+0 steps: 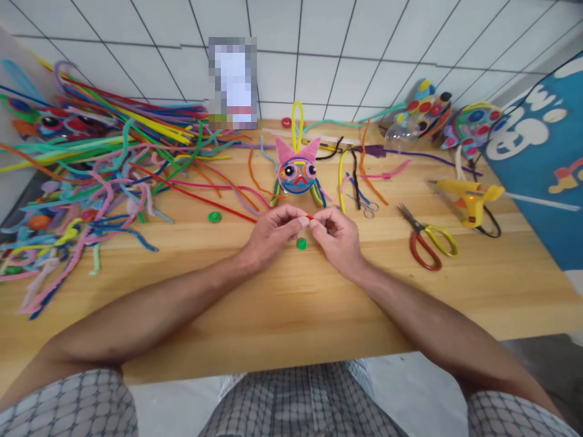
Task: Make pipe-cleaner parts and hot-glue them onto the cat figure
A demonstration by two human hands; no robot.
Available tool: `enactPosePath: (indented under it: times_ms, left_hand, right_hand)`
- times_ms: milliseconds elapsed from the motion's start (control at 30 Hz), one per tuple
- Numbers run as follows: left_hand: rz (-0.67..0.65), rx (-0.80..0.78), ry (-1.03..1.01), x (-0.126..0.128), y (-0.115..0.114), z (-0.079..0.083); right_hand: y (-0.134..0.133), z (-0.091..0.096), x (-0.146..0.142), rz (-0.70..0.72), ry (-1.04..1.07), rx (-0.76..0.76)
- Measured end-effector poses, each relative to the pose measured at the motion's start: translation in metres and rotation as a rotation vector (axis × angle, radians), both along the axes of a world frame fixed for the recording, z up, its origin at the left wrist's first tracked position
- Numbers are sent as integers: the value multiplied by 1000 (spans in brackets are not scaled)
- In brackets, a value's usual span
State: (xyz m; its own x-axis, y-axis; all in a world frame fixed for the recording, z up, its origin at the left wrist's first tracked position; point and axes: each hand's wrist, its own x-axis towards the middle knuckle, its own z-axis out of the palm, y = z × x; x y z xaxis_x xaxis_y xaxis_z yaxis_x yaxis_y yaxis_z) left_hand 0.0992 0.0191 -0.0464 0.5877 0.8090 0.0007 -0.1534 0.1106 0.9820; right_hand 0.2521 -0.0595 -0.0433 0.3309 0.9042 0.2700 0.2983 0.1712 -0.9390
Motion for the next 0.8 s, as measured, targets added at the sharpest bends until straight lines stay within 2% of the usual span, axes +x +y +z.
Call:
enactPosePath:
  times_ms: [633,700,800]
  left_hand:
    - [-17,-80,-39,4,0,4]
    - [18,-81,-80,5,3,9]
    - [71,-39,-135,5,13,25]
  right_hand:
    - [2,-11,1,-14,22,7]
    - [5,-9,-1,-16,60,9]
    - [12,1,0,-31,97,11]
